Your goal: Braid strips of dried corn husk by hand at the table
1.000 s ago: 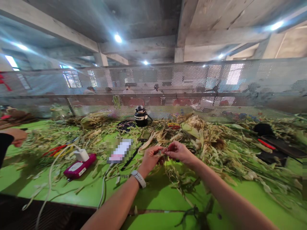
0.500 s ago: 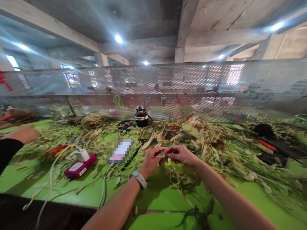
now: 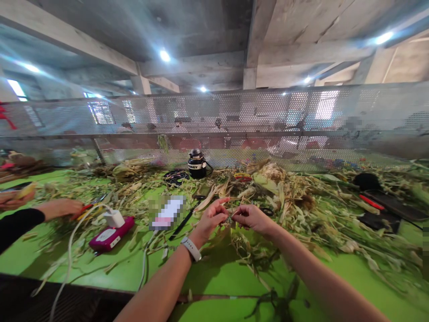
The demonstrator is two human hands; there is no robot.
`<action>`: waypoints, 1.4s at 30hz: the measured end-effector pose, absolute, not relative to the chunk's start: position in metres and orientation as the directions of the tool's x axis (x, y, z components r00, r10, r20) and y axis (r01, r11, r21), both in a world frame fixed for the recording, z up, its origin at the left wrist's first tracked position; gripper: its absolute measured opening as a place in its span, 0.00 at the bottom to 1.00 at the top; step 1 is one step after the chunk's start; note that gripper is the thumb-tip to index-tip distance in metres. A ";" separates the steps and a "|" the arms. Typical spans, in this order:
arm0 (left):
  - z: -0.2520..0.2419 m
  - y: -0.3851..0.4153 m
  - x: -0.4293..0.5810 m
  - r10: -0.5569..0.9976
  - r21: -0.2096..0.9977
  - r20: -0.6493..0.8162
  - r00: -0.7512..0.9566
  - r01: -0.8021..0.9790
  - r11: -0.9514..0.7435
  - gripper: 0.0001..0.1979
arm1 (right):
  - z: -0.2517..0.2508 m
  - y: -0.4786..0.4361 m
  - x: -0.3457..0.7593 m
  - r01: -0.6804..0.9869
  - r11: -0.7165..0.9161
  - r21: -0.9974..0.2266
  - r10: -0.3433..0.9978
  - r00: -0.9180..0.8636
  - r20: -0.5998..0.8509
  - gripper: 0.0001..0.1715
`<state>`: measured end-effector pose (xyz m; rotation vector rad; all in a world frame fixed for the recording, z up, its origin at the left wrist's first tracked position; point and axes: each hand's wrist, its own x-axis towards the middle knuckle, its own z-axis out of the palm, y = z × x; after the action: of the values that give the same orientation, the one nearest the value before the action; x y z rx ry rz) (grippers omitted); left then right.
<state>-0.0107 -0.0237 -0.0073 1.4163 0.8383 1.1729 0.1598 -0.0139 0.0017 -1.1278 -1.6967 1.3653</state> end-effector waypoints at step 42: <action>-0.013 -0.013 -0.015 0.921 0.986 0.149 0.361 -0.118 -0.114 0.15 | -0.001 -0.008 0.167 0.214 0.056 -0.975 0.922 -0.386 -0.032 0.27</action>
<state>-0.0153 -0.0130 -0.0128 1.3901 0.7931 1.0616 0.1670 -0.0077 -0.0008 -1.1497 -1.6806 1.3748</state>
